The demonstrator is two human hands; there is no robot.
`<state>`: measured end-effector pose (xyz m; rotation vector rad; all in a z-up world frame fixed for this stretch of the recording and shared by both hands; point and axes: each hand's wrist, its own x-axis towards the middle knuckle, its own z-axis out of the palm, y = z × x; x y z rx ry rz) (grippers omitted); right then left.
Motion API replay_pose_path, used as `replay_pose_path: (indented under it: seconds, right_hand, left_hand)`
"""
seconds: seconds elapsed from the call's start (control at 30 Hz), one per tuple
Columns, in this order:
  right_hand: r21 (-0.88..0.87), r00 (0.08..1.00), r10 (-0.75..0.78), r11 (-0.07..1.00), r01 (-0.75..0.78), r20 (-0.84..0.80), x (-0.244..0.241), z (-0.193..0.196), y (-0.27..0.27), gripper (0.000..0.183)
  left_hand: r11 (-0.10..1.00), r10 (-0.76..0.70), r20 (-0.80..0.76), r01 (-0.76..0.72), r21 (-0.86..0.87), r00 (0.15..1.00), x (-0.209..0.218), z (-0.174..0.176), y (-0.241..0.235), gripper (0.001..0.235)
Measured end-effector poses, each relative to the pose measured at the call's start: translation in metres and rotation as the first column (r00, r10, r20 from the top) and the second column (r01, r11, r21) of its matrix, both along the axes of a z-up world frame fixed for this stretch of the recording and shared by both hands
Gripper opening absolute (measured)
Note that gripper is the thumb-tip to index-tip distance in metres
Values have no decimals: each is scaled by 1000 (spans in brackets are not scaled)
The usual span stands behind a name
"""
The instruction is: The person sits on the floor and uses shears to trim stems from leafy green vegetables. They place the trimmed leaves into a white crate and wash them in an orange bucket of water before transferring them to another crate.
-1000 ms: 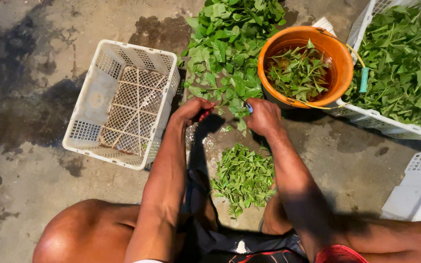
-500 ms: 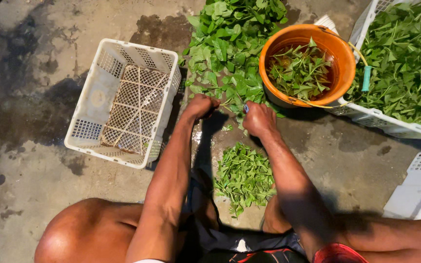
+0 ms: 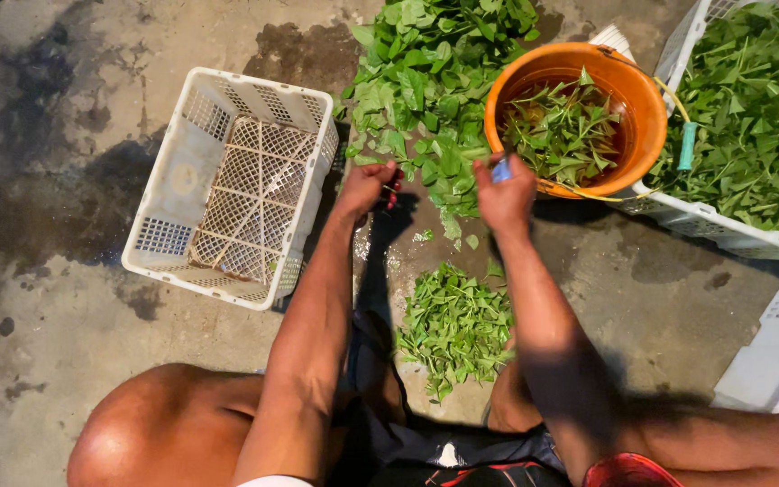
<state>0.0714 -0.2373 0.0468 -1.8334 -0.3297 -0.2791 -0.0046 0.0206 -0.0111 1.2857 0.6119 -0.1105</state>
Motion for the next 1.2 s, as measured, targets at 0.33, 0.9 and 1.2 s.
replay_pose_path:
  seconds: [0.33, 0.9, 1.2]
  right_hand:
    - [146, 965, -217, 970, 196, 146, 16, 4, -28, 45]
    - [-181, 969, 20, 981, -66, -248, -38, -35, 16, 28]
    - [-520, 877, 90, 774, -360, -473, -50, -14, -1, 37]
  left_hand:
    - [702, 273, -553, 230, 674, 787, -46, -13, -27, 58]
    - [635, 362, -344, 41, 772, 867, -21, -106, -18, 41]
    - [940, 253, 243, -297, 168, 936, 14, -73, -28, 11]
